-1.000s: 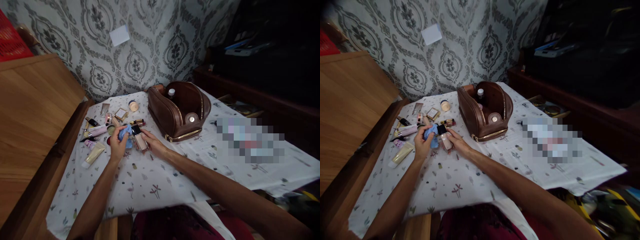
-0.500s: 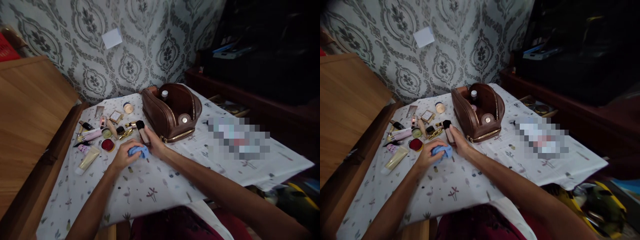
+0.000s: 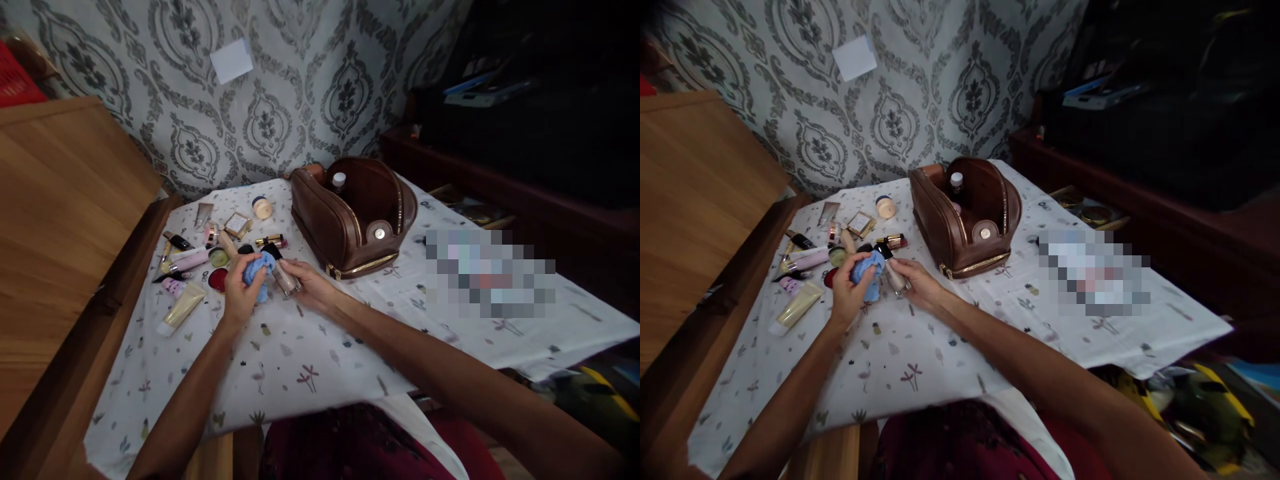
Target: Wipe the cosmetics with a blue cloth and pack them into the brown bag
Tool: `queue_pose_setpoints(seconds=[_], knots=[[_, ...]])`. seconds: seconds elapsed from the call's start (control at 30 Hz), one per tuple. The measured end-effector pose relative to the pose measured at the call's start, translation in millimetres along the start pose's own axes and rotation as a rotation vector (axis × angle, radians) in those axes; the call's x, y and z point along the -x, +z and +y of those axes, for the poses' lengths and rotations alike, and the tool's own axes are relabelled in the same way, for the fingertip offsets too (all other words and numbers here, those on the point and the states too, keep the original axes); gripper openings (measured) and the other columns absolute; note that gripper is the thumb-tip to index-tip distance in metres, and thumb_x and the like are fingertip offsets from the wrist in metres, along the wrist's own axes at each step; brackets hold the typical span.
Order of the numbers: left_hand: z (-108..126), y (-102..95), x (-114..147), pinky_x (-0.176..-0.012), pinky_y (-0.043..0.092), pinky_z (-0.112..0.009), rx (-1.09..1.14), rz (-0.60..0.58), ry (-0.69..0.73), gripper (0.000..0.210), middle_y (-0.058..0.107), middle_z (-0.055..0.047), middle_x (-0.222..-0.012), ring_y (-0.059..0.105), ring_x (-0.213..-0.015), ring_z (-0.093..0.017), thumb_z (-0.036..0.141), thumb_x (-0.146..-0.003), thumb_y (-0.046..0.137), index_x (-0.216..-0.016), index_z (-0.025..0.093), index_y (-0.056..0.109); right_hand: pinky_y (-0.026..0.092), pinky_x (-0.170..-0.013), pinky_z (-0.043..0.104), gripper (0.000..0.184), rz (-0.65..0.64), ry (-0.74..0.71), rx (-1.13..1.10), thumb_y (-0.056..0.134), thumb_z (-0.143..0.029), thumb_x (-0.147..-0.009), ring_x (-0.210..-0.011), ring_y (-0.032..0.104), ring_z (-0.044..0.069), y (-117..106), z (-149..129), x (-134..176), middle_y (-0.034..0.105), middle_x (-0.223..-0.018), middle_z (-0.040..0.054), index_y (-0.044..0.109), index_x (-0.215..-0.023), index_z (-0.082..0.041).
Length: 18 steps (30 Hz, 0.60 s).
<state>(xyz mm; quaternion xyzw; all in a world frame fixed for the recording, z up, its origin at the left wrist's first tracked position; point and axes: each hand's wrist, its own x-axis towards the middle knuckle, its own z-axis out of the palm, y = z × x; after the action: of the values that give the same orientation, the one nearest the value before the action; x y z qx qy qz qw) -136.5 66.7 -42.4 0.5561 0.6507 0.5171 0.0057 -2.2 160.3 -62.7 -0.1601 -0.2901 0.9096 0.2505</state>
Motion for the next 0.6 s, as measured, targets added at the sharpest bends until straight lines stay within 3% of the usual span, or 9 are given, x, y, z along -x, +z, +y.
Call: queue_pose_setpoints(seconds=[0.2, 0.27, 0.33, 0.5, 0.6], knots=[[15.5, 1.7, 6.0, -0.08, 0.053, -0.033, 0.096, -0.541, 0.239, 0.018, 0.068, -0.005, -0.096, 0.065, -0.087, -0.021, 0.022, -0.087, 0.062, -0.102, 0.023, 0.072, 0.051, -0.064, 0.021, 0.01, 0.086, -0.065, -0.051, 0.074, -0.026, -0.083, -0.068, 0.061, 0.012, -11.5, -6.3, -8.2, 0.069, -0.074, -0.0004, 0.068, -0.081, -0.018], [17.5, 2.9, 7.0, -0.078, 0.053, -0.033, 0.135, -0.612, 0.24, 0.018, 0.069, -0.005, -0.094, 0.066, -0.085, -0.021, 0.024, -0.087, 0.062, -0.101, 0.023, 0.073, 0.053, -0.065, 0.024, 0.014, 0.11, -0.04, -0.064, 0.068, -0.029, -0.089, -0.068, 0.062, 0.014, -15.5, -8.9, -11.2, 0.069, -0.072, 0.001, 0.066, -0.08, -0.018], [16.1, 3.1, 6.4, -0.079, 0.053, -0.032, 0.167, -0.541, 0.195, 0.017, 0.07, -0.005, -0.093, 0.067, -0.086, -0.021, 0.026, -0.086, 0.063, -0.1, 0.023, 0.072, 0.055, -0.063, 0.027, 0.02, 0.117, 0.006, -0.072, 0.063, -0.032, -0.093, -0.067, 0.063, 0.015, -17.6, -10.7, -12.4, 0.068, -0.071, 0.0032, 0.065, -0.079, -0.017], [2.3, 1.3, 1.3, -0.086, 0.051, -0.033, 0.098, -0.041, -0.051, 0.02, 0.07, -0.005, -0.103, 0.065, -0.096, -0.022, 0.03, -0.089, 0.061, -0.105, 0.02, 0.067, 0.053, -0.056, 0.025, 0.009, 0.067, 0.071, -0.075, 0.064, -0.026, -0.093, -0.067, 0.063, 0.014, -13.9, -7.0, -5.7, 0.069, -0.077, 0.0016, 0.063, -0.088, -0.018], [-2.6, 1.4, 0.8, -0.09, 0.05, -0.032, 0.086, 0.005, -0.061, 0.022, 0.068, -0.006, -0.106, 0.064, -0.1, -0.021, 0.031, -0.09, 0.06, -0.108, 0.018, 0.065, 0.054, -0.06, 0.026, 0.008, 0.02, 0.099, -0.061, 0.065, -0.026, -0.092, -0.068, 0.065, 0.015, -13.5, -1.1, -2.8, 0.07, -0.077, 0.0015, 0.063, -0.09, -0.018]])
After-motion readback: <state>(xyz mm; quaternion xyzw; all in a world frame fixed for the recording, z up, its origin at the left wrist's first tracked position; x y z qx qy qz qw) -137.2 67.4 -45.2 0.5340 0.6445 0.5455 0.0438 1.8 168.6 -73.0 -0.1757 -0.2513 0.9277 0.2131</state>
